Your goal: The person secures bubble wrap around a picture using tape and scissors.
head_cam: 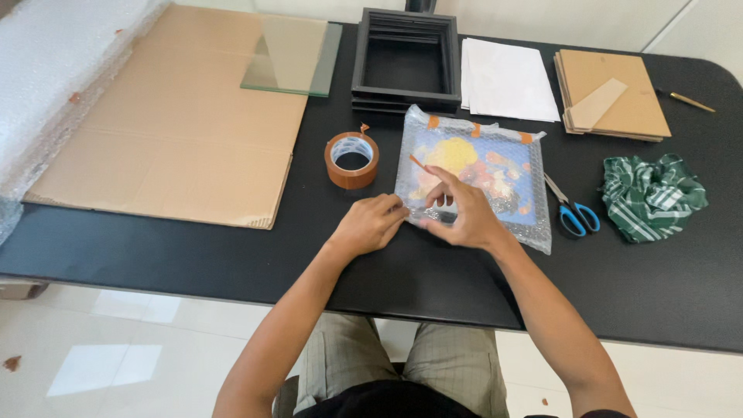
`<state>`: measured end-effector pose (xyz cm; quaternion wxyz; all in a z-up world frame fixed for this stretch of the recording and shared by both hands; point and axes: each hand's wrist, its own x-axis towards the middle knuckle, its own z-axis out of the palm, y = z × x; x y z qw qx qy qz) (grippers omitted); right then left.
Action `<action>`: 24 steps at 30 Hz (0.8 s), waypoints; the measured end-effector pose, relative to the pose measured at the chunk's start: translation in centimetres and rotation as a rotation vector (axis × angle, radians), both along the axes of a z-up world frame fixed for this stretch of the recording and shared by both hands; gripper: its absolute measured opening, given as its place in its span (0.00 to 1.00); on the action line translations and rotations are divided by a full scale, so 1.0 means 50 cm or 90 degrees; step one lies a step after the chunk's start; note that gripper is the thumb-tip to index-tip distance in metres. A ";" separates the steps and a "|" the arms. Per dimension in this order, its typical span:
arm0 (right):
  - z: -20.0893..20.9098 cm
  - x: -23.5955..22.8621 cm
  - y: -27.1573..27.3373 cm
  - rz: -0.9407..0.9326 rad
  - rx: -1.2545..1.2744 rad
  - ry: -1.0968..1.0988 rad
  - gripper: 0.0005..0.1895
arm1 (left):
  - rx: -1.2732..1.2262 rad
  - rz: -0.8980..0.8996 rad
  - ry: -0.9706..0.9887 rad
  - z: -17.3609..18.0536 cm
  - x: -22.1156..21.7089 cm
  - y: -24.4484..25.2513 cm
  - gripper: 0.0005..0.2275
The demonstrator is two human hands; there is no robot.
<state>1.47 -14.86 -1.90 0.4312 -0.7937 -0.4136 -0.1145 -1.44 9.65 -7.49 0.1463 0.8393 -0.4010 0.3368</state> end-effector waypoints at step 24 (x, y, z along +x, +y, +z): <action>-0.029 -0.041 -0.025 -0.074 -0.115 -0.147 0.41 | -0.044 -0.064 0.111 0.016 0.020 0.006 0.10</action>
